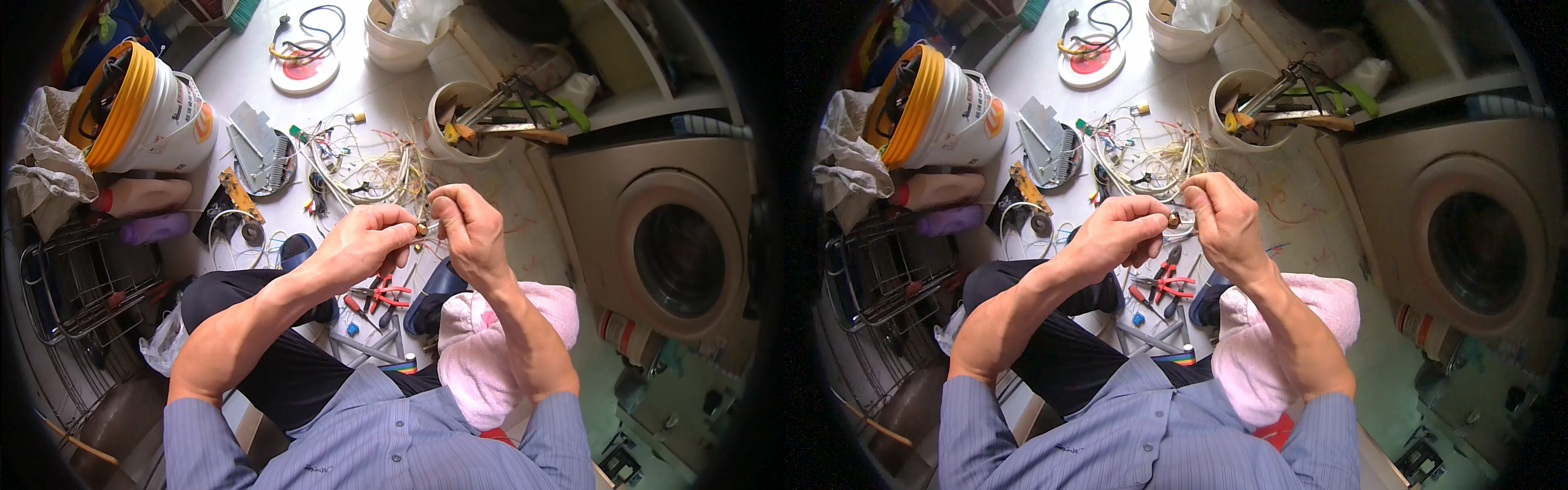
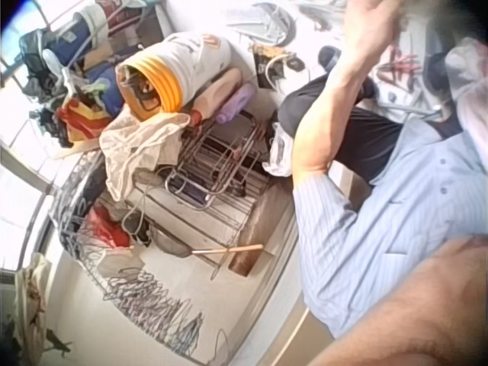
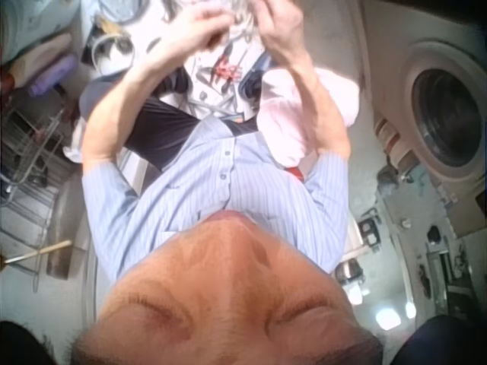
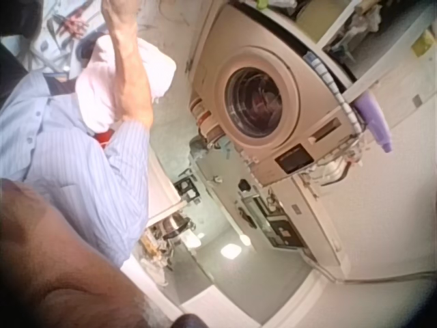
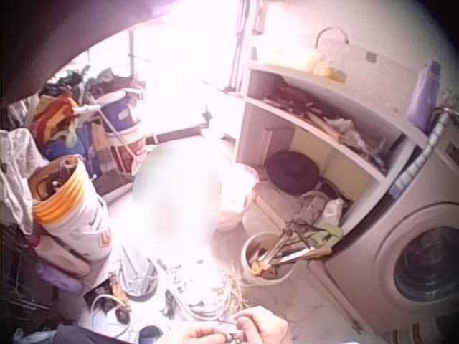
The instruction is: The person handles a bundle of wires and electronic components on the floor, using pliers to strip and twist the wires.
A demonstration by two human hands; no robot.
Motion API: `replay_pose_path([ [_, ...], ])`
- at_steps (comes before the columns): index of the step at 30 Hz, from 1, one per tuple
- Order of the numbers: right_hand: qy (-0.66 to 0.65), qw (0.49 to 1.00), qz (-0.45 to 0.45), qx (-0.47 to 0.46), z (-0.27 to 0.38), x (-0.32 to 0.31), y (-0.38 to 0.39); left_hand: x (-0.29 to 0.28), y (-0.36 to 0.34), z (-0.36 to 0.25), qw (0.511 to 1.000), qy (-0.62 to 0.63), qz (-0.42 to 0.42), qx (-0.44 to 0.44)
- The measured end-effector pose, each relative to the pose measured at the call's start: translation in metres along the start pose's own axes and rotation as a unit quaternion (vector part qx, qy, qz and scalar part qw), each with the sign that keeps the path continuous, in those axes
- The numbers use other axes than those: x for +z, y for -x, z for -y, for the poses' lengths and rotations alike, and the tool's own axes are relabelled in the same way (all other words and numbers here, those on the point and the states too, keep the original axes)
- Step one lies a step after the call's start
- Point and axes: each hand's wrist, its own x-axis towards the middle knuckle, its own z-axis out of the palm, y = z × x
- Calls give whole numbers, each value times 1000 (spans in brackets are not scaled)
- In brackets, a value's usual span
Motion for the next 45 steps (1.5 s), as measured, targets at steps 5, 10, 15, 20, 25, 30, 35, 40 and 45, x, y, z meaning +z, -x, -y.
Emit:
replay_pose_path([
  [5,-38,997,60,26,8,-7,3,-5,-4,5,999,49,-13,10],
  [10,-21,998,56,30,10,-3,3,0,-6,8,990,-92,-71,75],
  [15,25,997,65,-31,11,-5,1,0,-7,8,988,-124,-63,69],
  [20,-39,992,110,52,-2,-5,1,0,-11,11,992,-104,-48,47],
  [25,-82,985,126,88,3,-10,1,-1,-12,15,1000,-3,-17,15],
  [30,6,995,91,-50,-4,-9,-1,-1,-13,23,993,113,28,-10],
  [35,-26,995,96,8,2,-14,-2,1,-15,21,977,200,65,-33],
  [40,-121,980,114,105,12,-23,-6,-1,-13,15,965,239,104,-27],
  [45,-96,986,137,11,0,-20,-4,0,-12,15,966,243,81,-32],
])
